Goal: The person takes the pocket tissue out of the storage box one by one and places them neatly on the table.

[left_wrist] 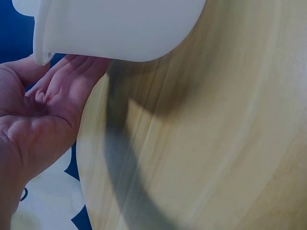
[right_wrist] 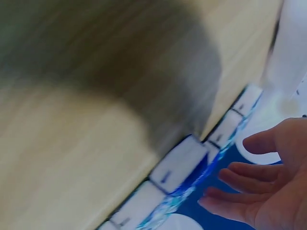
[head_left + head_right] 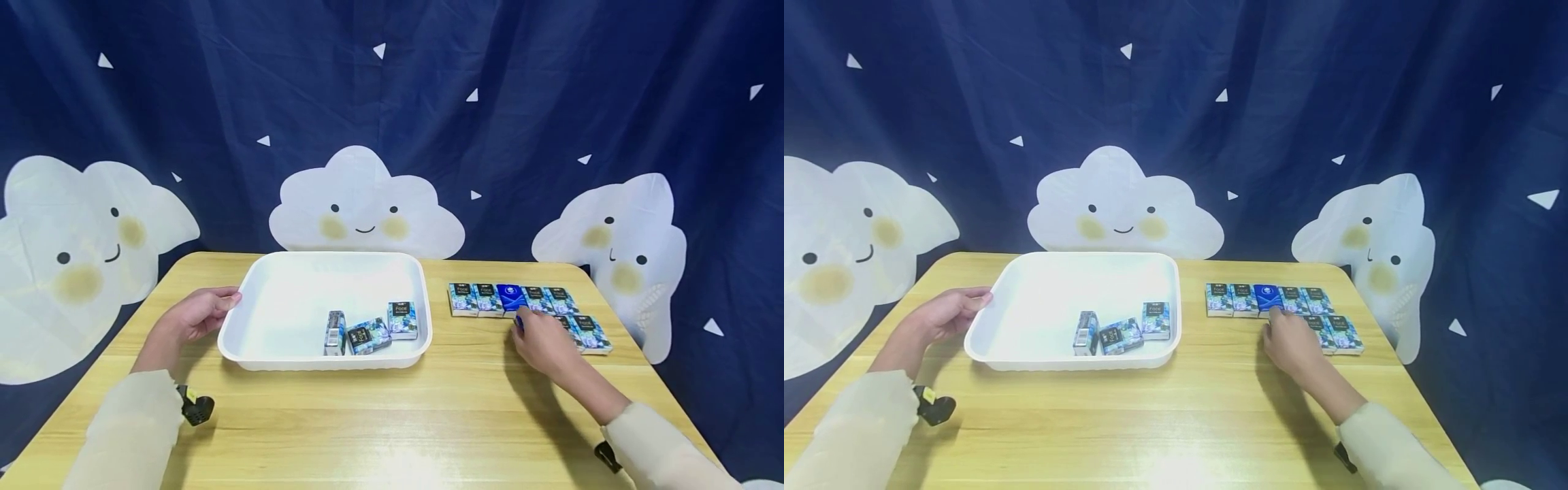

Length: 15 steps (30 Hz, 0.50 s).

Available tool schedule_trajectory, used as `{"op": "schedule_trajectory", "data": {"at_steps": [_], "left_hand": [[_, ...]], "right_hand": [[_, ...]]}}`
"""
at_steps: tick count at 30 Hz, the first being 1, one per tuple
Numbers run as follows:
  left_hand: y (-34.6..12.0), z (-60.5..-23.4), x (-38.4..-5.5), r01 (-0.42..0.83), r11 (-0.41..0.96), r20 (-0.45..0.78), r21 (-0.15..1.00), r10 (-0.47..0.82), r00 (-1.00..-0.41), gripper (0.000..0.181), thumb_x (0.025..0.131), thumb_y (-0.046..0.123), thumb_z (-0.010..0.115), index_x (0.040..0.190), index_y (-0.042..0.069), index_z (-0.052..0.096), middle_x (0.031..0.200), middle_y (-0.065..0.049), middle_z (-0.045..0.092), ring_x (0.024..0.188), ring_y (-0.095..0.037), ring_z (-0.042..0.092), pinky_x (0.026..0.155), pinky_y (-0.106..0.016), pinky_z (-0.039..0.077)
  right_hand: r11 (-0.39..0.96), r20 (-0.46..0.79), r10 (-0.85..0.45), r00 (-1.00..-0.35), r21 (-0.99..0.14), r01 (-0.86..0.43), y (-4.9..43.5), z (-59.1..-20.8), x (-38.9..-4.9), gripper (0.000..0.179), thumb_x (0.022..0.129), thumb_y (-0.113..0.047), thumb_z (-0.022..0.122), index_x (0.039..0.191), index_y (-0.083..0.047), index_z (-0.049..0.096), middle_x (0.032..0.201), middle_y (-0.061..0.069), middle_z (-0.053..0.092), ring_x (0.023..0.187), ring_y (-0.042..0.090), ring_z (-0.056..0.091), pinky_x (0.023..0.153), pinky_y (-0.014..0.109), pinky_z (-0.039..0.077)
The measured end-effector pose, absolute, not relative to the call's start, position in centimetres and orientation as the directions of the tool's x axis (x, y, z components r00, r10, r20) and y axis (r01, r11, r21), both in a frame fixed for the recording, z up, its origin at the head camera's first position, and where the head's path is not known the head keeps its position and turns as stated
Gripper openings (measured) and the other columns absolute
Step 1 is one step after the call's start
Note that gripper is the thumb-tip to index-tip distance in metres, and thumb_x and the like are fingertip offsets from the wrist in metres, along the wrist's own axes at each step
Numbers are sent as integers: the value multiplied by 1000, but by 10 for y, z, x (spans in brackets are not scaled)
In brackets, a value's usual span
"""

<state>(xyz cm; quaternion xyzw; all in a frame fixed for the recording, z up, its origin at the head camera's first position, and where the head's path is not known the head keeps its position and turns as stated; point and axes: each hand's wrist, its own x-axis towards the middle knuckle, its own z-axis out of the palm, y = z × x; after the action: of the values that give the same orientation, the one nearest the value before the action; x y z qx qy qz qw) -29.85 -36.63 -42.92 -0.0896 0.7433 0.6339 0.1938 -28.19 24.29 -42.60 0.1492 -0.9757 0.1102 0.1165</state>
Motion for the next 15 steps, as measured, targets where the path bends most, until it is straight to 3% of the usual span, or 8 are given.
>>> {"op": "schedule_trajectory", "data": {"at_steps": [5,10,15], "left_hand": [[-367,-430,-300,-381,190,-405,905,111,-908,71,108,21,49,160,-4,9,91,15,70,79,1,65,78,-17,59],[-366,-429,-299,-384,195,-409,902,108,-906,72,108,23,50,160,-3,9,92,14,71,78,1,66,76,-17,58],[-367,-429,-298,-380,182,-404,907,124,-906,72,108,23,50,160,-4,8,90,14,71,76,1,65,76,-17,58]], "right_hand": [[908,310,-293,-905,-207,-365,226,-416,-286,8,95,-5,60,92,3,61,66,8,55,53,17,45,50,36,43],[886,363,-312,-878,-224,-407,205,-407,-287,15,95,-4,62,104,7,66,77,13,66,59,20,55,59,43,53],[861,373,-344,-862,-242,-448,174,-397,-279,21,95,-5,64,111,8,66,89,20,71,65,24,63,60,41,57]]}}
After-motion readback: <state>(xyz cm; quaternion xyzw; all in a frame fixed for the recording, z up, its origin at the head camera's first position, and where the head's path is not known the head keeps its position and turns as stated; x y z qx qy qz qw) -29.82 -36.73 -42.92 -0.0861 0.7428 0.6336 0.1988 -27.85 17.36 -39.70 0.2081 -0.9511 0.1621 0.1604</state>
